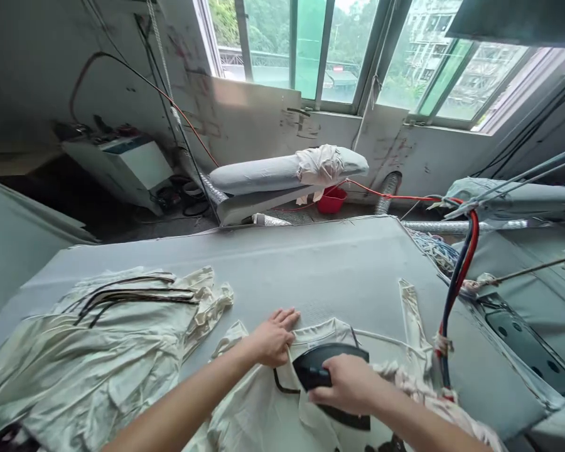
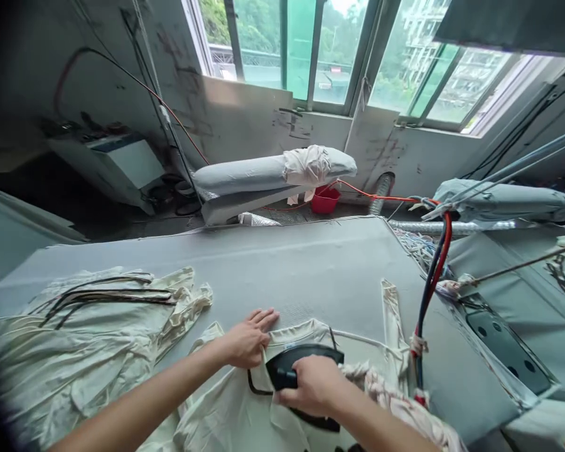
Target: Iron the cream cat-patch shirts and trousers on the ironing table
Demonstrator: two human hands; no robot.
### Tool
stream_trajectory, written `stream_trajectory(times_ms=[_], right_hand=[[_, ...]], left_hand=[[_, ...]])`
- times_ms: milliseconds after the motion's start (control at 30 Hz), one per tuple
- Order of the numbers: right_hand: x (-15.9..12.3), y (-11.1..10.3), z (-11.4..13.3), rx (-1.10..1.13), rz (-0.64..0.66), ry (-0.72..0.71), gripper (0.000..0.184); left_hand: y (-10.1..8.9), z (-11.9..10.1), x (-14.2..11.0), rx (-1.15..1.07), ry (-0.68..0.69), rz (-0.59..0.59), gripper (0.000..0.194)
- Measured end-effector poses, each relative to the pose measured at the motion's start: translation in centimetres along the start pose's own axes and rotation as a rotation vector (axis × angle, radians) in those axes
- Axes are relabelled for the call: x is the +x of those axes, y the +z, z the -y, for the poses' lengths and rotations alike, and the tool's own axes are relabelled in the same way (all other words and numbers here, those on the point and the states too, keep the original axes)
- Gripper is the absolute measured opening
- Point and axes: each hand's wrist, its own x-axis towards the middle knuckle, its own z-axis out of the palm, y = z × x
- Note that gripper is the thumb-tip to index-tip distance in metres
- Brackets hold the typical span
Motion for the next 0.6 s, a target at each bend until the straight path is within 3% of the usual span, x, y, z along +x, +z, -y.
stream_trajectory(times_ms=[67, 133, 200, 267, 367, 433, 500, 600], right_hand=[[-1.2, 2.5, 0.8, 0.085, 0.008, 0.057, 0.040], [-0.9, 4.6, 1.9, 0.153, -0.025, 0.077, 0.033], [0.7, 5.3, 3.0, 0.204, -0.097, 0.067, 0.033], [2.8, 4.4, 3.8, 0.205, -0.162, 0.084, 0.036], [5.7, 1.7, 4.5, 0.128, -0.207, 0.144, 0.038], [6.8, 0.4, 5.3, 0.085, -0.168, 0.101, 0.038], [7.1, 0.3, 7.0, 0.020, -0.057, -0.070, 0.041], [6.7, 2.4, 11.3, -0.202, 0.129, -0.373, 0.048]], left_hand=[[0.2, 0.1, 0.6, 0.014, 0.009, -0.013, 0.010], [1.3, -0.5, 0.0, -0.033, -0.100, -0.170, 0.013], [3.2, -1.4, -2.8, -0.088, -0.338, -0.380, 0.022], [5.5, -2.4, -7.7, -0.091, -0.606, -0.470, 0.030], [8.1, -3.2, -15.8, -0.109, -0.859, -0.269, 0.038], [8.5, -3.1, -19.3, -0.204, -0.949, -0.148, 0.044], [8.3, -2.7, -20.7, -0.277, -1.032, -0.131, 0.047], [8.3, -2.1, -20.5, -0.303, -1.132, -0.180, 0.045]])
